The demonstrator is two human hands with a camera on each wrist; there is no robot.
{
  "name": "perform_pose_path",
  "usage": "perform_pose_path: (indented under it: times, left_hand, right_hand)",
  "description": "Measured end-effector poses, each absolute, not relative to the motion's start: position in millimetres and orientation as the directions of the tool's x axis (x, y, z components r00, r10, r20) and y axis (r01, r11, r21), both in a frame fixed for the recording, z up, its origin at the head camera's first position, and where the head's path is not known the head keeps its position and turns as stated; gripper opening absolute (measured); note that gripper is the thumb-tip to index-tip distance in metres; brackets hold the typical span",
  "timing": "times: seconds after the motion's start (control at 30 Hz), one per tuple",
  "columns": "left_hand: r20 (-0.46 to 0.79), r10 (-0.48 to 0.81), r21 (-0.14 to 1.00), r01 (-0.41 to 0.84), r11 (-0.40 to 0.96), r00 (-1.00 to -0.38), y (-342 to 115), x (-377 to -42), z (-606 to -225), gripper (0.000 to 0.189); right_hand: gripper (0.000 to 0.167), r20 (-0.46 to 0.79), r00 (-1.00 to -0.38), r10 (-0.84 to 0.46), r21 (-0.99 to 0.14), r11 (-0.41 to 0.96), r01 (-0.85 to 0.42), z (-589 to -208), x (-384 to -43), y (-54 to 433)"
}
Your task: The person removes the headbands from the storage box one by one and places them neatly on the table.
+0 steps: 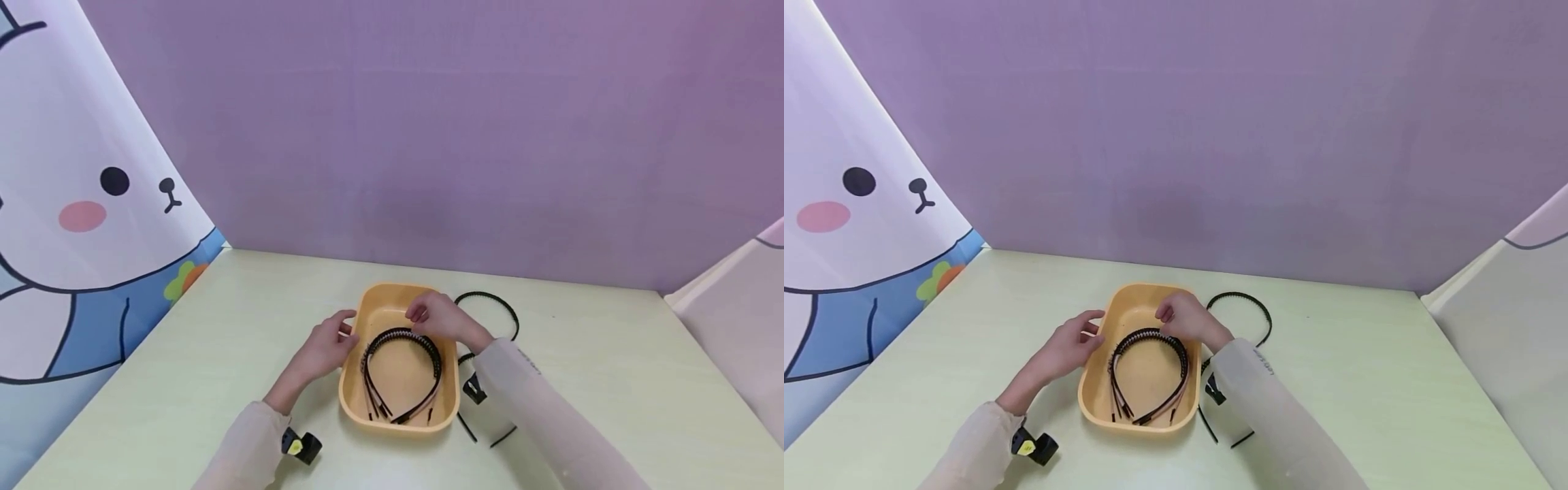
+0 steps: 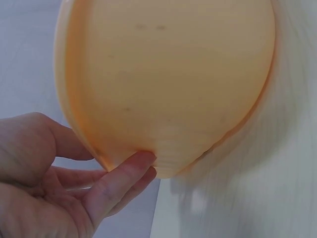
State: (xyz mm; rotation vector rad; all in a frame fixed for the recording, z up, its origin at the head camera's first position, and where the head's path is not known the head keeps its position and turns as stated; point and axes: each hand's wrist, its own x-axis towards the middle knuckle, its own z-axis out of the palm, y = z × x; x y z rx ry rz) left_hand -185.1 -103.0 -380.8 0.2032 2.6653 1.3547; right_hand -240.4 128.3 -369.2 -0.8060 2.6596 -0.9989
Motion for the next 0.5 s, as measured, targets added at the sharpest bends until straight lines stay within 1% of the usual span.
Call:
perform_pose_path:
  times: [0.23, 0.5]
  left_hand:
    - [-0.072, 0.185, 0.811, 0.051, 0.583, -0.98, -103.9, -185.4, -382.8, 0.048]
    - [-0.068, 0.186, 0.811, 0.054, 0.582, -0.98, -104.0, -184.5, -382.6, 0.048]
  right_hand:
    - [0.018, 0.017, -0.815, -0.579, -0.647, 0.615, -0.451, -370.1, -240.8, 124.9]
    - [0.016, -0.003, -0.821, -0.57, -0.57, 0.676, -0.467, -372.3, -241.4, 121.4]
